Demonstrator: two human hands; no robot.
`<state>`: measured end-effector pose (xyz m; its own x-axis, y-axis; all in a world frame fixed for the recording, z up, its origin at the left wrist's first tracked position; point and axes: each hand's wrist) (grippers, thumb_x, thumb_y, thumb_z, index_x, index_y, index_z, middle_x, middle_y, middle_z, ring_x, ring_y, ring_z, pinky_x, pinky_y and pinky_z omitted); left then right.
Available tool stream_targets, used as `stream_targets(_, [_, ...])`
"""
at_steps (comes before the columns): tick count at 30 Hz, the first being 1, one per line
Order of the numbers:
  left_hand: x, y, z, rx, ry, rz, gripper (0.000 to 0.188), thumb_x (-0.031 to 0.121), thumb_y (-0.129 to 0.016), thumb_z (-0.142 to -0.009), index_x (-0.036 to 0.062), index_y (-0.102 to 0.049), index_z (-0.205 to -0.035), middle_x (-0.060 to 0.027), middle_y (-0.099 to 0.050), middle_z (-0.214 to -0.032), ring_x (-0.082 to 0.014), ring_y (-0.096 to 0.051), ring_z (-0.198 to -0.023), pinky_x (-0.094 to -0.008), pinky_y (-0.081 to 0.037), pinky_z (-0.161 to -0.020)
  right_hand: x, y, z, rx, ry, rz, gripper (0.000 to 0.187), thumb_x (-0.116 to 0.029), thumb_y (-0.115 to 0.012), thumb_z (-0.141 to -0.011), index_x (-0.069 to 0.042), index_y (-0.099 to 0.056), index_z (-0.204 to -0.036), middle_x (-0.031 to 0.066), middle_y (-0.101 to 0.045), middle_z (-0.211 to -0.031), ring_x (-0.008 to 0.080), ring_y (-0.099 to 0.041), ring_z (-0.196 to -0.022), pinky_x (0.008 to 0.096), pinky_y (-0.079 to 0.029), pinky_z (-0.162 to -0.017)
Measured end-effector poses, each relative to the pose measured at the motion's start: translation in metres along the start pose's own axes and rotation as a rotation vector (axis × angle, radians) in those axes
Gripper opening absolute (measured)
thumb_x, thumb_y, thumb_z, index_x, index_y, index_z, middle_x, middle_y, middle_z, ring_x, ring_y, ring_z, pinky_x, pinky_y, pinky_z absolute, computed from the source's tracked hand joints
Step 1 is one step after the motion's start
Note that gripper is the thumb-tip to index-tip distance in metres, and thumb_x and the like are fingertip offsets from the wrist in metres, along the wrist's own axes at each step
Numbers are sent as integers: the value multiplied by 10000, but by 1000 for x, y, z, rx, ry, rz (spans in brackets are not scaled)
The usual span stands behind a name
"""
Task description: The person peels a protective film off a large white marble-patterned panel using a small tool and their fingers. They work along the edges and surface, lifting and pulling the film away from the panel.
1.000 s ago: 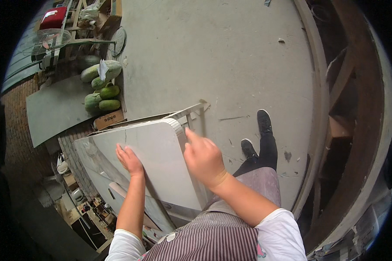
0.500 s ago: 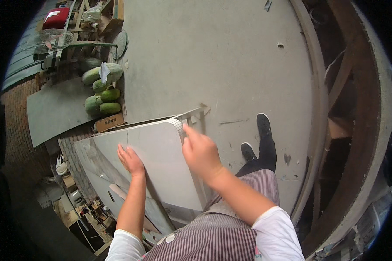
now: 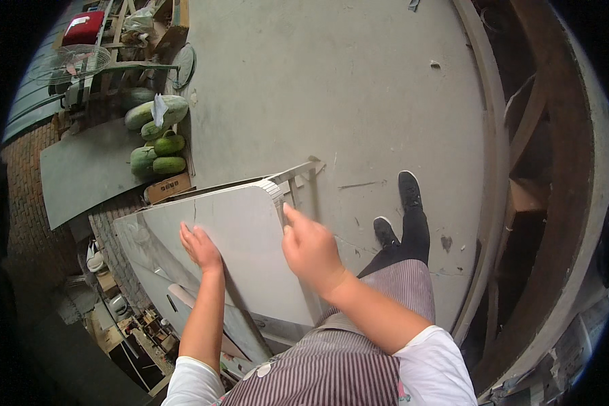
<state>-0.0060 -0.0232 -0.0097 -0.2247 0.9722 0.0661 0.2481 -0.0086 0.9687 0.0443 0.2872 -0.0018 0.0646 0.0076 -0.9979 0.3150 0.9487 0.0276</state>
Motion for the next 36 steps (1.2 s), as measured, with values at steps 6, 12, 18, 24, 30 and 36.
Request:
stream_targets(6, [-2,-2,-1,21,-15,15,530,279,-449,-1021,-21,-382,-1453,-288,-385,-1477,-436,-374,-1368,-496,-297,-1136,19,-2,-14,-27,-209,-16,346,-27,-576,-922,33,-603,-1262,21,-531,-642,84,-463,-549,257,-417,-533])
stream_targets(12, [-3,-2,0,3,-3,0,543,284,-448,-1023,-30,-370,-1460,-290,-383,-1478,-434,-365,-1376,-502,-291,-1139,15,3,20,-46,-478,-413,343,-28,-559,-964,44,-545,-1299,-84,-478,-673,1,-400,-591,188,-341,-536])
stream_targets(18, [-1,0,0,-9,13,-10,555,299,-444,-1027,-30,-361,-1467,-287,-376,-1485,-436,-340,-1393,-509,-275,-1145,24,3,28,-146,-416,-242,144,-69,-617,-932,-15,-600,-1064,-10,-530,-712,76,-485,-635,240,-399,-579])
stream_targets(24, [-1,0,-1,-1,2,-6,553,301,-446,-1027,-27,-364,-1465,-288,-379,-1484,-438,-346,-1389,-512,-276,-1143,37,11,19,18,214,90,154,-31,-703,-800,-50,-656,-946,112,-661,-826,289,-637,-737,369,-522,-674])
stream_targets(30, [-4,-2,-2,4,0,-7,551,299,-449,-1026,-25,-366,-1463,-298,-392,-1471,-445,-360,-1379,-511,-280,-1142,37,13,16,-41,192,-29,135,13,-690,-803,-48,-672,-922,113,-667,-840,308,-635,-748,392,-528,-690])
stream_targets(36, [-4,0,-1,2,-15,-1,550,294,-451,-1023,-27,-366,-1462,-294,-390,-1476,-444,-358,-1380,-506,-281,-1145,42,11,-18,-40,222,15,132,52,-691,-788,-33,-673,-888,96,-673,-819,282,-632,-722,359,-507,-649])
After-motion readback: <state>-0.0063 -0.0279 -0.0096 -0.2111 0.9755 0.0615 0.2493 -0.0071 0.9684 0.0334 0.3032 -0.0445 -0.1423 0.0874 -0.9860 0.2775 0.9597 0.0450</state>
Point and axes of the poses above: each hand's wrist, its own z-axis away from the middle knuckle, its own y-axis out of the back of the hand, x = y × z
